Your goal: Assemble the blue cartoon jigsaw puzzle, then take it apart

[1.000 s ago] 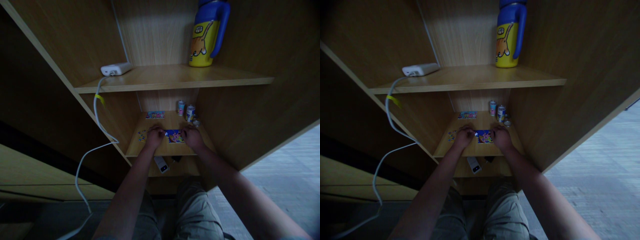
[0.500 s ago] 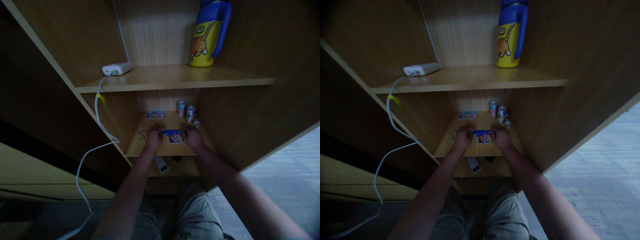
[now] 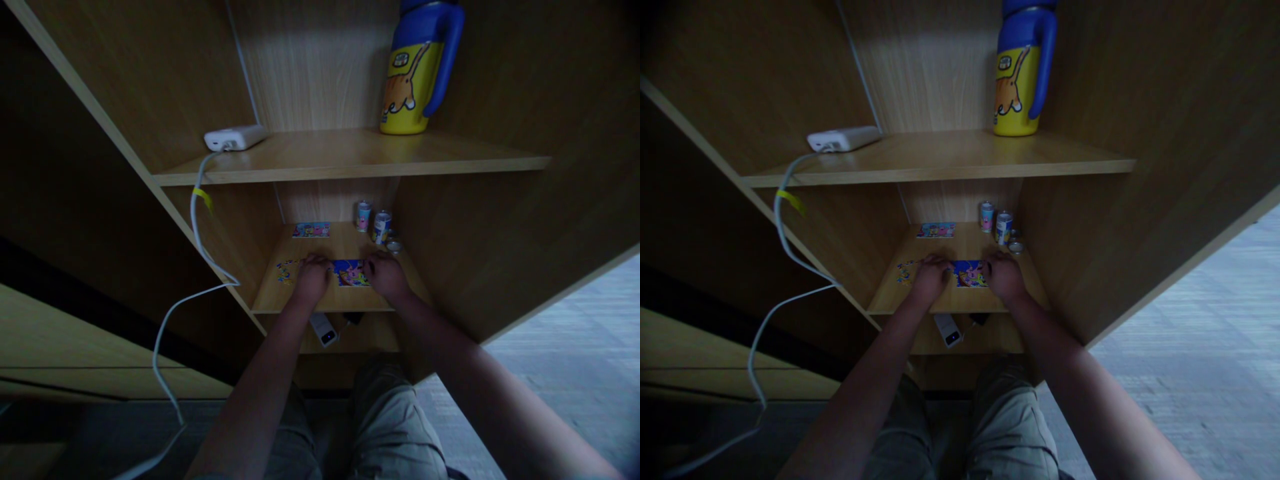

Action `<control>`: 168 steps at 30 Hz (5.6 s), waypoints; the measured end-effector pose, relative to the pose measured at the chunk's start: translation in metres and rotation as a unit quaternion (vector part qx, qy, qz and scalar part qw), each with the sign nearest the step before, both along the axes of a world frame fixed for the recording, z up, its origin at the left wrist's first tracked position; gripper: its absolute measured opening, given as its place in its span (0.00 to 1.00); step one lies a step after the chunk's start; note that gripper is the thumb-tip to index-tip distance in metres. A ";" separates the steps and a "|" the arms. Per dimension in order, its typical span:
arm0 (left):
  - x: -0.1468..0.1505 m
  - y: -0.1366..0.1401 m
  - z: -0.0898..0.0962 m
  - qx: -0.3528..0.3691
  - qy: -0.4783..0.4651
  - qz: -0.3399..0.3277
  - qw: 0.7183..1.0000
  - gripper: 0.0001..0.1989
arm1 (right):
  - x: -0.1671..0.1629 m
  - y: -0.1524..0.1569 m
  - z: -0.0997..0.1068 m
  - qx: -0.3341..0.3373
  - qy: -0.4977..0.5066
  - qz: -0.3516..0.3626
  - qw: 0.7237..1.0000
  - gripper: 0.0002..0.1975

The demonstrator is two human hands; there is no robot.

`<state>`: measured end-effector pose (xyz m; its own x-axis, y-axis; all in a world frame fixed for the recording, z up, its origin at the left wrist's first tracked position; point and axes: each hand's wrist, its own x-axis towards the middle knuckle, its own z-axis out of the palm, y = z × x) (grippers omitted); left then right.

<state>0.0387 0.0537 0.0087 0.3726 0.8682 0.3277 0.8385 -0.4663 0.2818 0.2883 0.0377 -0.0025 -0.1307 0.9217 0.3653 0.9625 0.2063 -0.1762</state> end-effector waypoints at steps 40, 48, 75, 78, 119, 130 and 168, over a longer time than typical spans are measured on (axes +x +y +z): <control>0.005 -0.012 0.002 0.014 0.035 -0.034 0.999 0.17 | 0.001 0.004 -0.005 0.000 0.001 0.006 1.000 0.17; 0.005 -0.038 -0.015 0.032 0.012 0.122 0.992 0.24 | 0.002 0.006 -0.010 0.003 0.010 0.008 1.000 0.16; -0.053 -0.093 -0.003 -0.124 0.111 0.284 0.944 0.49 | 0.001 0.006 -0.011 -0.001 -0.011 0.003 1.000 0.18; -0.051 -0.090 -0.001 -0.137 0.115 0.297 0.938 0.51 | 0.001 0.005 -0.010 -0.001 -0.005 0.008 1.000 0.18; -0.041 -0.083 -0.010 -0.100 0.117 0.181 0.971 0.42 | 0.001 0.004 -0.009 -0.005 -0.003 0.007 1.000 0.17; -0.046 -0.076 -0.014 0.001 0.070 0.256 0.964 0.33 | -0.002 0.002 -0.004 -0.009 -0.007 0.000 1.000 0.18; -0.101 -0.032 0.021 -0.077 0.128 0.202 0.968 0.19 | -0.004 0.001 -0.001 -0.012 -0.012 -0.004 1.000 0.19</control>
